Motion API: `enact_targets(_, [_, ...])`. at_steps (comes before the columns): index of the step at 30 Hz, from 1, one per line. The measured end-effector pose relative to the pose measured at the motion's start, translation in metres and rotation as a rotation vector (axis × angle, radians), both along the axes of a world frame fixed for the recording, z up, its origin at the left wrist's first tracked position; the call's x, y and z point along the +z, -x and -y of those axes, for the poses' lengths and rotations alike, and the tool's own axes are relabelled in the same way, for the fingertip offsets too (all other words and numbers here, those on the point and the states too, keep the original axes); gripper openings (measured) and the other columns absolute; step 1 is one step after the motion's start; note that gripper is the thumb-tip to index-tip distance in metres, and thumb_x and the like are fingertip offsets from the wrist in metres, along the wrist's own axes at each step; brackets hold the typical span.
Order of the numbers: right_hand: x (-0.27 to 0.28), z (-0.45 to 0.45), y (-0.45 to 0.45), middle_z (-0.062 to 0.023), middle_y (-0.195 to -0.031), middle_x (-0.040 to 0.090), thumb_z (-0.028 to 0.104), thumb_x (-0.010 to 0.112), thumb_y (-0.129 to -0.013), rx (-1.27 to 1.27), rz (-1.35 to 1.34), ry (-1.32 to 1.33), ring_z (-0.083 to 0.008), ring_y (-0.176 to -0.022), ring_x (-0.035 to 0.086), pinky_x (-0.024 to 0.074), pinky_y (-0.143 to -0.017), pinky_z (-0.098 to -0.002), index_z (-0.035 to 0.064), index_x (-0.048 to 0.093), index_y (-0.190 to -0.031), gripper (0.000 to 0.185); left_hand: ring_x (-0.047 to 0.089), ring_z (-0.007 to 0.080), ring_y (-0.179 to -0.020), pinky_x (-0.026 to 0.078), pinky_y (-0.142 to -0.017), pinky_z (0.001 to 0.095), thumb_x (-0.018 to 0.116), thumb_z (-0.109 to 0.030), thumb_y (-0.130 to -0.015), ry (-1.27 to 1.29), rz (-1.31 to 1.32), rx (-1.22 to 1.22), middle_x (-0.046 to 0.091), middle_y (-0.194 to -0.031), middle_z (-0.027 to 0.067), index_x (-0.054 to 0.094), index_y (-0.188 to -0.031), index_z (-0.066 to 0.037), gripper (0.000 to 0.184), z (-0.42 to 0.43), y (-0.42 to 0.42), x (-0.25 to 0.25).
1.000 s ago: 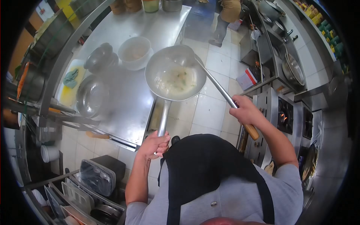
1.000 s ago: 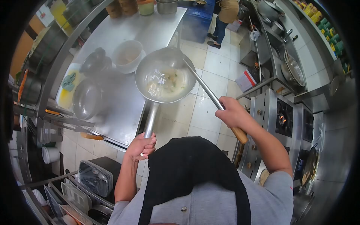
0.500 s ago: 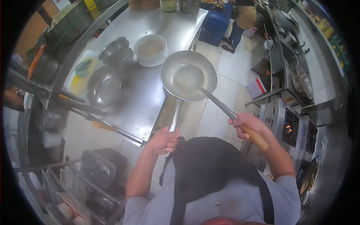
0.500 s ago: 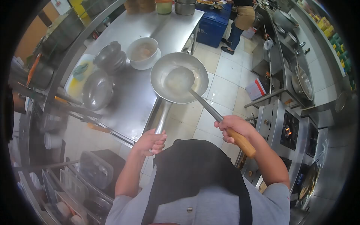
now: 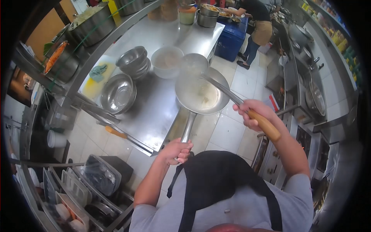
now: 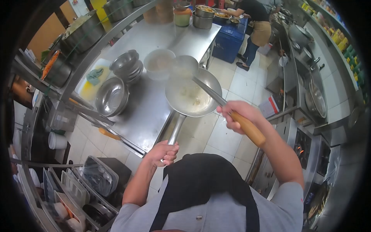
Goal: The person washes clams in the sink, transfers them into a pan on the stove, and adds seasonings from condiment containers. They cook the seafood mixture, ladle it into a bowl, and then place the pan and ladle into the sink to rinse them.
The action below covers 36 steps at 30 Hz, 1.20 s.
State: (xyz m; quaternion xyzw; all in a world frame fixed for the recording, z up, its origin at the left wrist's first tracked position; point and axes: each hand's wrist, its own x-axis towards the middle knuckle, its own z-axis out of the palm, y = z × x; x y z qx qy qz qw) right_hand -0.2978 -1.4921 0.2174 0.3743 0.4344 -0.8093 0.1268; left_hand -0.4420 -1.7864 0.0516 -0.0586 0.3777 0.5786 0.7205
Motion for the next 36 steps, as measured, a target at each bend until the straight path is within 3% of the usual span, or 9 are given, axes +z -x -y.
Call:
enact_targets(7, [-0.013,-0.007,0.108,-0.0038,-0.061,0.053,0.019,0.055,-0.091,0.025,-0.083,-0.133,-0.0107,-0.041,0.048,0.033,-0.033,-0.0224,0.0031,0.057,-0.1,0.018,0.032,0.0034,-0.042,0.024,-0.035,0.0206,0.061,-0.009,-0.095,-0.022,0.01,0.009,0.037,-0.06,-0.0053,0.047,-0.092,-0.012,0.014,0.002,-0.002,-0.007])
enact_targets(9, [-0.033,-0.013,0.136,-0.0035,-0.06,0.052,0.015,0.059,-0.088,0.072,-0.16,-0.209,-0.014,-0.045,0.051,0.0436,-0.043,-0.0277,0.0042,0.055,-0.093,0.012,0.032,0.0033,-0.042,0.024,-0.035,0.0204,0.06,-0.009,-0.095,-0.026,0.037,0.015,0.037,-0.06,-0.0051,0.047,-0.093,-0.012,0.014,0.003,-0.002,-0.007])
enact_targets(19, [-0.086,0.012,0.183,-0.0114,-0.066,0.054,0.013,0.061,-0.082,0.097,-0.122,-0.56,-0.0235,-0.058,0.061,0.0533,-0.052,-0.0371,-0.0054,0.057,-0.088,0.02,0.032,0.0035,-0.042,0.025,-0.034,0.0208,0.06,-0.008,-0.095,-0.069,0.042,0.031,0.037,-0.061,-0.0049,0.046,-0.094,-0.012,0.015,0.009,-0.004,-0.005])
enact_targets(22, [-0.106,0.012,0.172,-0.0163,-0.07,0.059,0.014,0.062,-0.08,0.153,-0.104,-0.731,-0.0292,-0.066,0.065,0.0545,-0.058,-0.042,-0.0083,0.06,-0.092,0.026,0.031,0.0034,-0.042,0.024,-0.034,0.0207,0.06,-0.008,-0.095,-0.05,0.017,0.018,0.037,-0.06,-0.0054,0.046,-0.093,-0.012,0.015,0.008,-0.004,-0.002])
enact_targets(24, [-0.115,0.011,0.159,-0.0231,-0.077,0.063,0.017,0.063,-0.078,0.296,-0.115,-1.114,-0.0338,-0.074,0.067,0.0536,-0.067,-0.0442,-0.0097,0.063,-0.095,0.032,0.031,0.0034,-0.042,0.024,-0.034,0.021,0.06,-0.009,-0.095,-0.088,0.024,-0.002,0.035,-0.059,-0.0062,0.048,-0.092,-0.013,0.014,0.01,-0.002,-0.006])
enact_targets(25, [-0.118,0.01,0.15,-0.0274,-0.082,0.065,0.018,0.063,-0.076,0.297,-0.102,-1.142,-0.0366,-0.077,0.067,0.052,-0.073,-0.0443,-0.0087,0.063,-0.09,0.03,0.031,0.0034,-0.042,0.024,-0.034,0.021,0.06,-0.009,-0.095,-0.085,0.035,-0.017,0.035,-0.059,-0.0062,0.048,-0.092,-0.013,0.014,0.009,-0.002,-0.007])
enact_targets(29, [-0.109,0.0,0.089,-0.0254,-0.078,0.064,0.018,0.062,-0.076,0.267,-0.178,-1.401,-0.0365,-0.073,0.066,0.0519,-0.071,-0.0444,-0.0066,0.062,-0.089,0.027,0.03,0.0034,-0.041,0.023,-0.034,0.0215,0.059,-0.009,-0.096,-0.038,0.016,-0.004,0.034,-0.058,-0.0069,0.049,-0.092,-0.015,0.013,0.01,-0.001,-0.015])
enact_targets(31, [-0.086,0.001,0.046,-0.0221,-0.074,0.062,0.015,0.062,-0.076,0.249,-0.201,-1.33,-0.0324,-0.064,0.064,0.052,-0.064,-0.0435,-0.0054,0.059,-0.086,0.023,0.029,0.0035,-0.041,0.023,-0.034,0.0216,0.059,-0.009,-0.096,-0.054,0.0,-0.004,0.033,-0.058,-0.0069,0.049,-0.093,-0.015,0.012,0.013,-0.001,-0.021])
enact_targets(36, [-0.039,0.005,-0.026,-0.0125,-0.064,0.052,0.009,0.058,-0.079,0.275,0.098,-1.054,-0.0212,-0.047,0.056,0.0463,-0.043,-0.037,-0.0047,0.051,-0.081,0.016,0.028,0.0038,-0.041,0.023,-0.034,0.022,0.059,-0.009,-0.097,-0.03,-0.043,-0.015,0.033,-0.057,-0.0065,0.049,-0.094,-0.014,0.011,0.012,0.0,-0.016])
